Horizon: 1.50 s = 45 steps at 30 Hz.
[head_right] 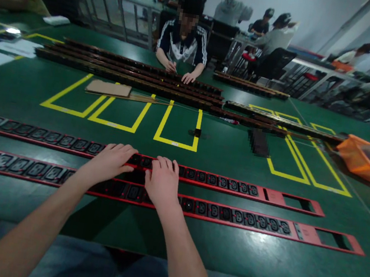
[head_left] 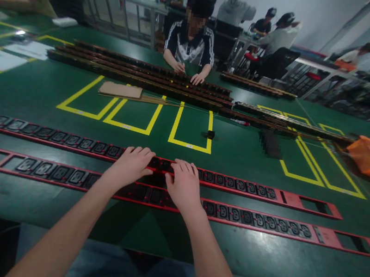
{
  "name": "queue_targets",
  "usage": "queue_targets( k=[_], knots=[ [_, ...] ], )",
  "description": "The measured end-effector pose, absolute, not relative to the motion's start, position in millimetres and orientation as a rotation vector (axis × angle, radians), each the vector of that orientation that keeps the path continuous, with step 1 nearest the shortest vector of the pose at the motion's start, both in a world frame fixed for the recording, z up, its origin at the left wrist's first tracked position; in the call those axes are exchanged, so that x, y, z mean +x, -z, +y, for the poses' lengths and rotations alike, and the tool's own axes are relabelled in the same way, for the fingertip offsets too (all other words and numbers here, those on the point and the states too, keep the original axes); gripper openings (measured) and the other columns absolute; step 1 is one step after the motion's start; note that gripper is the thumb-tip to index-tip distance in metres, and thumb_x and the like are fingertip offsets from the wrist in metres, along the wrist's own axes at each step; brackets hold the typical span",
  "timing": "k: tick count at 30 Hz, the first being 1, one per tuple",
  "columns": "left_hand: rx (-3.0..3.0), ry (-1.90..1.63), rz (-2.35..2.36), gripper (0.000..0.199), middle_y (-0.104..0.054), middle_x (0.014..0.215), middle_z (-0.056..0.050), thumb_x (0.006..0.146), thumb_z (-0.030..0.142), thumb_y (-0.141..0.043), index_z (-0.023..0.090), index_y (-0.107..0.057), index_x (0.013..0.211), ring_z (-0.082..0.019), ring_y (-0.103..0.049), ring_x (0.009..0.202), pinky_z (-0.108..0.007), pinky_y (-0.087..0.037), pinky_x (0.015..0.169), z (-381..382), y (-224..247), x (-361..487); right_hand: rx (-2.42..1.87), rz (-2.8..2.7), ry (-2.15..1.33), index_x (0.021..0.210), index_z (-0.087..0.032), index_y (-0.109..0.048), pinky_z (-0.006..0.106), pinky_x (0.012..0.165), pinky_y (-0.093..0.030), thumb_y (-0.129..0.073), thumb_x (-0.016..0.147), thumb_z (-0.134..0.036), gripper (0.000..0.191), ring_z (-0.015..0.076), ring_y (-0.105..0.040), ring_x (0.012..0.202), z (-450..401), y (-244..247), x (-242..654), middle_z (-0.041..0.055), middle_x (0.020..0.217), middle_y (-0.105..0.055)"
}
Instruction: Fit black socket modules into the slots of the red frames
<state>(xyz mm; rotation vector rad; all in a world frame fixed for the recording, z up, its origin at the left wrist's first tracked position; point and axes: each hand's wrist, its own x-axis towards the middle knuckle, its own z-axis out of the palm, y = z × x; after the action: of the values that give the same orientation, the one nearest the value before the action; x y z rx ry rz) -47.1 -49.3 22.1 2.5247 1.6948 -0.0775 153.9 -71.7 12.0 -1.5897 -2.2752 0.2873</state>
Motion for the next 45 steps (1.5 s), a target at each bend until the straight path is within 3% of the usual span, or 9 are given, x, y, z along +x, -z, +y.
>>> queue_targets(
  k=[8,11,16,23,27,33,37,45],
  knots=[
    [2.543,-0.031,1.717,0.038,-0.064,0.123,-0.011,0.092,0.029,-0.062,0.017,-0.058,0.128,-0.029,-0.057,0.114,-0.044,-0.041,0.096,-50,-16,-10,-1.605,-2.367,-0.229,0.114,-0.012,-0.069,0.049,0.107,-0.046,-0.062,0.094,-0.026,0.025,0.0294,-0.062,0.118,-63,-21,182,0.0144,0.125,-0.069],
    [2.550,-0.099,1.737,0.040,-0.063,0.124,-0.012,0.092,0.029,-0.060,0.017,-0.057,0.130,-0.029,-0.057,0.114,-0.045,-0.040,0.098,-53,-13,0,-1.500,-2.332,-0.261,0.128,-0.014,-0.064,0.046,0.106,-0.047,-0.056,0.097,-0.025,0.033,0.0266,-0.061,0.117,-62,-16,185,0.0128,0.127,-0.068],
    [2.607,-0.176,1.724,0.041,-0.063,0.122,-0.012,0.093,0.029,-0.057,0.014,-0.056,0.132,-0.029,-0.056,0.113,-0.046,-0.039,0.101,-56,-7,1,-1.400,-2.337,-0.300,0.147,-0.018,-0.049,0.051,0.117,-0.038,-0.054,0.097,-0.022,0.051,0.0259,-0.055,0.129,-63,-4,186,0.0113,0.138,-0.061],
    [2.582,-0.229,1.722,0.043,-0.063,0.124,-0.011,0.093,0.031,-0.058,0.017,-0.055,0.134,-0.029,-0.055,0.115,-0.046,-0.038,0.102,-57,-4,-1,-1.387,-2.390,-0.221,0.127,-0.020,-0.068,0.052,0.115,-0.040,-0.050,0.100,-0.024,0.033,0.0270,-0.056,0.129,-62,-1,187,0.0111,0.138,-0.062],
    [2.577,-0.247,1.712,0.042,-0.063,0.124,-0.012,0.094,0.029,-0.056,0.016,-0.055,0.134,-0.029,-0.055,0.115,-0.047,-0.038,0.103,-57,-3,-2,-1.395,-2.377,-0.246,0.138,-0.020,-0.061,0.052,0.116,-0.039,-0.053,0.099,-0.024,0.040,0.0264,-0.055,0.130,-63,-1,186,0.0112,0.139,-0.061],
    [2.542,-0.320,1.674,0.043,-0.064,0.125,-0.010,0.099,0.041,-0.049,0.021,-0.053,0.138,-0.028,-0.056,0.116,-0.047,-0.038,0.103,-56,-2,-3,-1.392,-2.362,-0.250,0.126,-0.019,-0.068,0.050,0.115,-0.039,-0.054,0.099,-0.024,0.031,0.0260,-0.056,0.129,-62,-1,187,0.0112,0.137,-0.063],
    [2.498,-0.352,1.657,0.033,-0.066,0.123,-0.007,0.102,0.035,-0.043,0.025,-0.057,0.130,-0.025,-0.058,0.115,-0.044,-0.037,0.102,-55,-4,-3,-1.389,-2.366,-0.270,0.127,-0.018,-0.067,0.049,0.115,-0.039,-0.052,0.099,-0.024,0.032,0.0259,-0.056,0.128,-62,-3,186,0.0110,0.137,-0.063],
    [2.526,-0.329,1.673,0.033,-0.066,0.120,-0.006,0.100,0.031,-0.045,0.031,-0.057,0.131,-0.025,-0.058,0.113,-0.045,-0.037,0.101,-55,-7,-1,-1.380,-2.368,-0.272,0.129,-0.020,-0.066,0.050,0.114,-0.039,-0.051,0.100,-0.025,0.033,0.0258,-0.055,0.128,-63,-4,185,0.0108,0.137,-0.062]
  ],
)
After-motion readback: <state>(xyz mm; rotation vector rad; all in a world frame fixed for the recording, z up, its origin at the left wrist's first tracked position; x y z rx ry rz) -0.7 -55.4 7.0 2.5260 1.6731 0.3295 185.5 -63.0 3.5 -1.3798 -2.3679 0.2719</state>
